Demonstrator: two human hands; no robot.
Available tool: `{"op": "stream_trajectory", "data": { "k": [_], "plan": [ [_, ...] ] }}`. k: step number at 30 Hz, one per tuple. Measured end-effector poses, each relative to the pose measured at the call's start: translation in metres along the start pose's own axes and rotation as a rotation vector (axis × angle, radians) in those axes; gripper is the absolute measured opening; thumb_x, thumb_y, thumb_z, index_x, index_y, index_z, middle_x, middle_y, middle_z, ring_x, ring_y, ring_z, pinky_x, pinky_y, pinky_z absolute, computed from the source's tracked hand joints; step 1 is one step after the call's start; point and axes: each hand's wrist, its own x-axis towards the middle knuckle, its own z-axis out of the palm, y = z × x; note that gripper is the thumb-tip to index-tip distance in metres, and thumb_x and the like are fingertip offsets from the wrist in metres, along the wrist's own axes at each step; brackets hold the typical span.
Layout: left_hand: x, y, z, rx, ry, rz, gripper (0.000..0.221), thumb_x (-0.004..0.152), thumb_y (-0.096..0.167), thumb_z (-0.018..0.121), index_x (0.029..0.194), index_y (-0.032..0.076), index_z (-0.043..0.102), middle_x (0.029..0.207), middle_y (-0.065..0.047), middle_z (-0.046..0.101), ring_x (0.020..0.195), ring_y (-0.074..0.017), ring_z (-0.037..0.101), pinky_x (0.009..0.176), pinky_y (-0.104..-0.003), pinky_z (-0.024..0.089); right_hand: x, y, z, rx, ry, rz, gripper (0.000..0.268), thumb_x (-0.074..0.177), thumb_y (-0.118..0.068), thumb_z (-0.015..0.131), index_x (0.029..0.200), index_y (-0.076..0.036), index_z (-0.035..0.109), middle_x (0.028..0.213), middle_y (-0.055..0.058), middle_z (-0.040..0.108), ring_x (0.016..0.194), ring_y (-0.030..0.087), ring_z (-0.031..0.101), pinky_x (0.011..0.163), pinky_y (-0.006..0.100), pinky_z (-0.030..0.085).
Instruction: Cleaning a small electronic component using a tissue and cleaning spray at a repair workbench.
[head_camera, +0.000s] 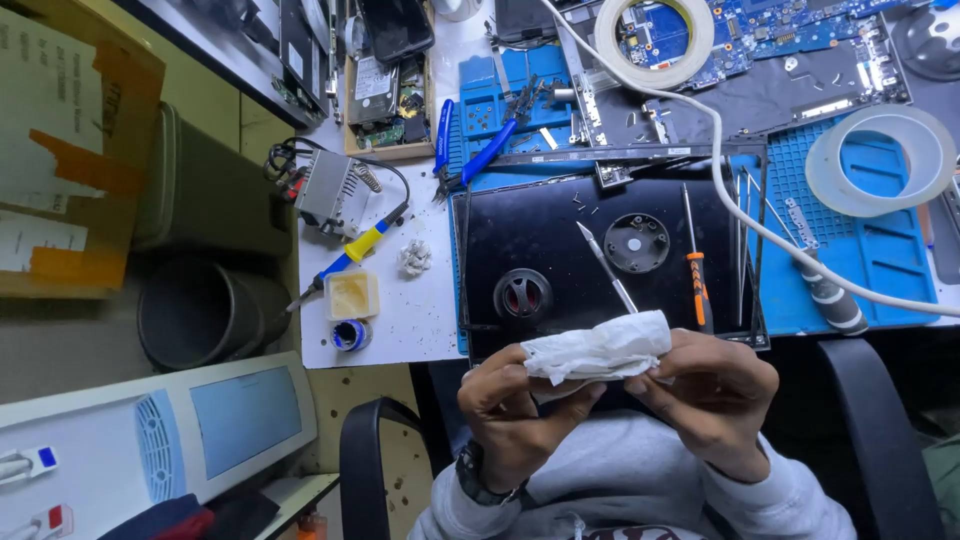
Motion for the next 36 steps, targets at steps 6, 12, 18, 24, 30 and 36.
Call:
{"op": "stream_trajectory", "data": {
  "k": [6,12,18,24,30,36],
  "plan": [
    [-0.008,-0.001,0.003,-0.25,0.145,-0.376,0.067,0.063,-0.002,0.093,0.098,0.011,0.037,0.084,-0.017,0.072,0.071,-0.0185,0.071,0.063,-0.029,0.058,-0.002,0.003,-0.004,0.037,0.056,0.16,0.056,0.077,-0.002,0.081,0.118,-0.011,0.043,0.086,0.01,0.07,0.072,0.015,0.077,0.067,0.023,0.069],
    [0.028,0.017,-0.004,-0.172,-0.241,-0.479,0.026,0.081,0.005,0.086,0.103,0.004,0.07,0.1,-0.009,0.072,0.091,-0.0184,0.07,0.082,-0.028,0.058,-0.006,-0.003,-0.006,-0.133,0.049,0.186,0.059,0.071,0.018,0.073,0.128,0.007,0.062,0.12,0.019,0.073,0.099,0.022,0.078,0.082,0.024,0.067],
    [0.03,0.022,-0.007,-0.14,-0.254,-0.274,0.018,0.087,0.016,0.082,0.097,0.005,0.071,0.096,-0.01,0.075,0.089,-0.0213,0.074,0.081,-0.031,0.063,0.005,-0.01,-0.008,-0.004,-0.087,0.217,0.058,0.077,-0.003,0.081,0.13,0.008,0.061,0.119,0.019,0.073,0.102,0.018,0.074,0.09,0.022,0.061],
    [0.029,0.025,-0.005,-0.143,-0.279,-0.283,0.015,0.083,0.006,0.084,0.092,0.007,0.071,0.091,-0.008,0.074,0.083,-0.019,0.072,0.078,-0.031,0.063,0.025,-0.029,0.001,-0.119,-0.354,0.235,0.019,0.085,-0.019,0.075,0.094,-0.003,0.078,0.086,0.009,0.083,0.079,0.019,0.084,0.071,0.026,0.067],
    [0.031,0.026,-0.014,-0.109,-0.421,-0.3,0.024,0.082,-0.006,0.073,0.104,0.005,0.072,0.098,-0.009,0.076,0.085,-0.018,0.073,0.076,-0.028,0.058,0.021,-0.006,-0.004,0.182,-0.373,0.012,0.023,0.094,-0.022,0.069,0.098,0.001,0.072,0.081,0.011,0.077,0.063,0.024,0.074,0.061,0.032,0.061],
    [0.021,0.017,-0.023,-0.388,-0.406,-0.429,0.042,0.077,-0.013,0.054,0.112,0.0,0.072,0.111,-0.017,0.076,0.092,-0.0229,0.075,0.078,-0.028,0.062,0.017,0.004,-0.01,0.302,-0.34,0.107,0.021,0.095,-0.021,0.074,0.106,-0.004,0.074,0.094,0.011,0.079,0.073,0.023,0.078,0.067,0.031,0.063]
  ]
}}
